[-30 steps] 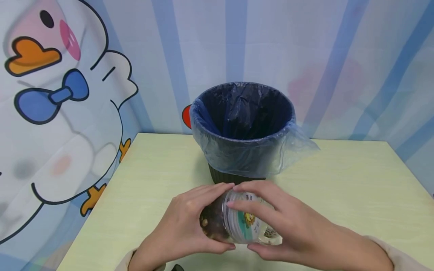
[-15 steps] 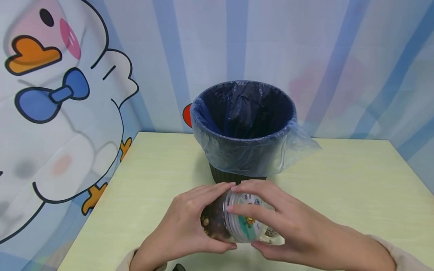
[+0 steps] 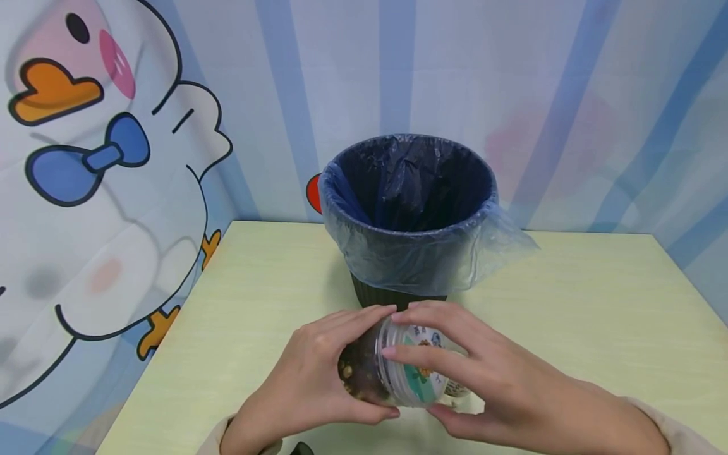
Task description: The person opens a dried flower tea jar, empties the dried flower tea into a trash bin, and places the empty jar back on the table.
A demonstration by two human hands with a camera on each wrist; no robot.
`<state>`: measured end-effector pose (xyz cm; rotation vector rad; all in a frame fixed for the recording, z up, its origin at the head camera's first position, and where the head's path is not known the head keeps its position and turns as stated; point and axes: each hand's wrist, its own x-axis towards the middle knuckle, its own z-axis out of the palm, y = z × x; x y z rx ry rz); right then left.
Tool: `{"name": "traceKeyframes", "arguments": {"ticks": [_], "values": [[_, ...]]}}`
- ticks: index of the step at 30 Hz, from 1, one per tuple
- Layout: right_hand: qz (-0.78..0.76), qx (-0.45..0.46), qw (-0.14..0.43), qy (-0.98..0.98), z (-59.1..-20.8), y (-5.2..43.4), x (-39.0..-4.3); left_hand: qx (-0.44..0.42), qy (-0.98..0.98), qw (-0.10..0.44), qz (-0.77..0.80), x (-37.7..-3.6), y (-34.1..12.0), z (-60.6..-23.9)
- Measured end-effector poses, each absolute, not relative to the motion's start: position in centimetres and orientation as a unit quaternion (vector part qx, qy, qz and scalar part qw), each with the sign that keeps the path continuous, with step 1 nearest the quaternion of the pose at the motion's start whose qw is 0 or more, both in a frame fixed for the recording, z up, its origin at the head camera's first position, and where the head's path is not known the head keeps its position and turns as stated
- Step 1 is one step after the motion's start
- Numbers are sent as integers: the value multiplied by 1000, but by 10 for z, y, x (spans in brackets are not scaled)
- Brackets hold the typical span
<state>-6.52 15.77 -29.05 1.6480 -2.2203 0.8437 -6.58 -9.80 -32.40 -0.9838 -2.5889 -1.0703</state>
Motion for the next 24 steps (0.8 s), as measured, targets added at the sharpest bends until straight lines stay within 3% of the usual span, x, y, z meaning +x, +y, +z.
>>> {"name": "traceKeyframes", "arguments": {"ticks": [24], "values": [[282, 533, 166, -780, -290, 170, -61, -317, -867, 93, -374, -64, -102, -323]]}}
